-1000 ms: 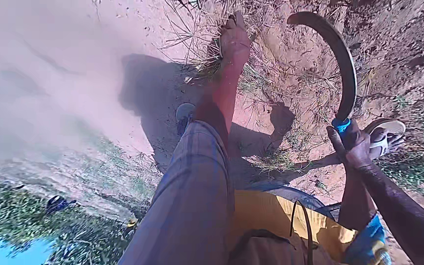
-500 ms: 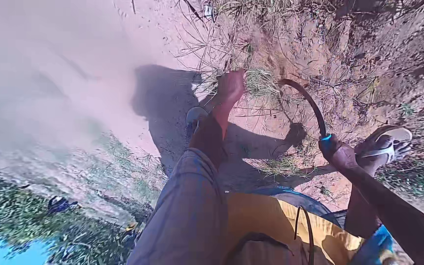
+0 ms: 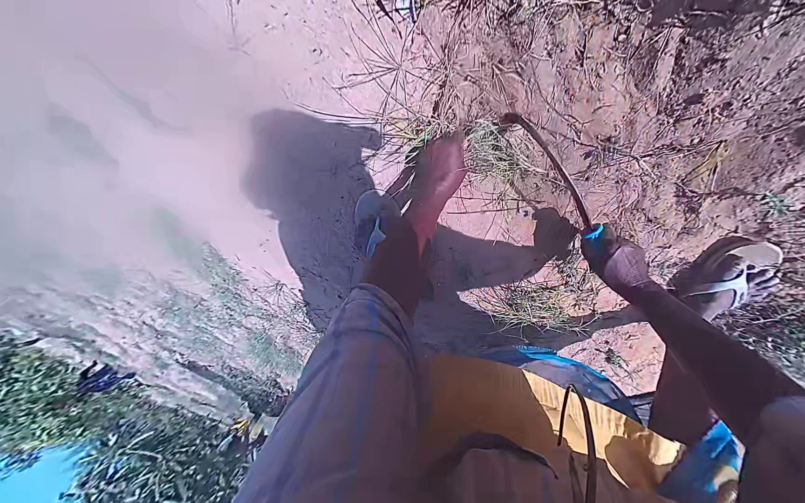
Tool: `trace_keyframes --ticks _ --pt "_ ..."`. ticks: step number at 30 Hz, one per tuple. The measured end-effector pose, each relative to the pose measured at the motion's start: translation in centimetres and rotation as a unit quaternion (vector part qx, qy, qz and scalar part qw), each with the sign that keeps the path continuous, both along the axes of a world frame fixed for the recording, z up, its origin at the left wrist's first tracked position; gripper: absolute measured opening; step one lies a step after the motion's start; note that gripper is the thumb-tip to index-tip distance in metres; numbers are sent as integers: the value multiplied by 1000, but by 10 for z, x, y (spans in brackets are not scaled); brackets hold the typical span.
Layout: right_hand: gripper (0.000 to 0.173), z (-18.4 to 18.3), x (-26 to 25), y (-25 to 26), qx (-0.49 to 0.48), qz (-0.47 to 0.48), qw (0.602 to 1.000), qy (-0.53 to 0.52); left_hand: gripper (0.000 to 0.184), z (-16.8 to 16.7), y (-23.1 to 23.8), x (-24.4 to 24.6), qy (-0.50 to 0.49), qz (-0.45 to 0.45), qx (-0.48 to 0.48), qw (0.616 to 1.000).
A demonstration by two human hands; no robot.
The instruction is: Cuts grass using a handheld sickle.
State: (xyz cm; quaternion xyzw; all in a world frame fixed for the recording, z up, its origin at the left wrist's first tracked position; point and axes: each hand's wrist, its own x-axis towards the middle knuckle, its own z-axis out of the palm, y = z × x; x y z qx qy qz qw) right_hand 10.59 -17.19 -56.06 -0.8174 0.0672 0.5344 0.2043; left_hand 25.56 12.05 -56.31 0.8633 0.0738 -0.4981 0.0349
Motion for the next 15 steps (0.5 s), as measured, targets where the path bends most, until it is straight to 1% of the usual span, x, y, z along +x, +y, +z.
trace_keyframes --ticks 2,3,4,6,7,9,11,12,13,15 --pt "53 33 -58 -46 -34 34 998 41 37 3 2 -6 5 8 -10 1000" --pt "53 50 -76 -67 -48 35 998 37 37 4 2 -7 7 7 -12 1000" --pt "52 62 -89 -84 -52 25 998 5 36 4 0 -5 8 3 -8 1000" --pt "51 84 -93 -99 -55 -4 998 -33 35 5 -5 -1 9 -18 18 1000" --pt "50 93 -89 -100 -53 -13 998 -38 34 6 -7 -2 -7 -33 35 999" --pt "50 93 -81 -100 -35 -32 995 -82 37 4 -17 3 -61 -68 48 995" --pt "52 82 -70 -92 -16 -42 992 -121 46 6 -36 14 -95 -100 42 990" --pt "54 76 -65 -86 -6 -44 990 -137 52 6 -50 20 -95 -105 29 989" --pt "56 70 -60 -79 4 -51 987 -153 62 2 -65 24 -89 -111 16 990" --pt "58 66 -47 -61 27 -84 984 -152 92 -14 -91 21 -81 -132 -4 988"
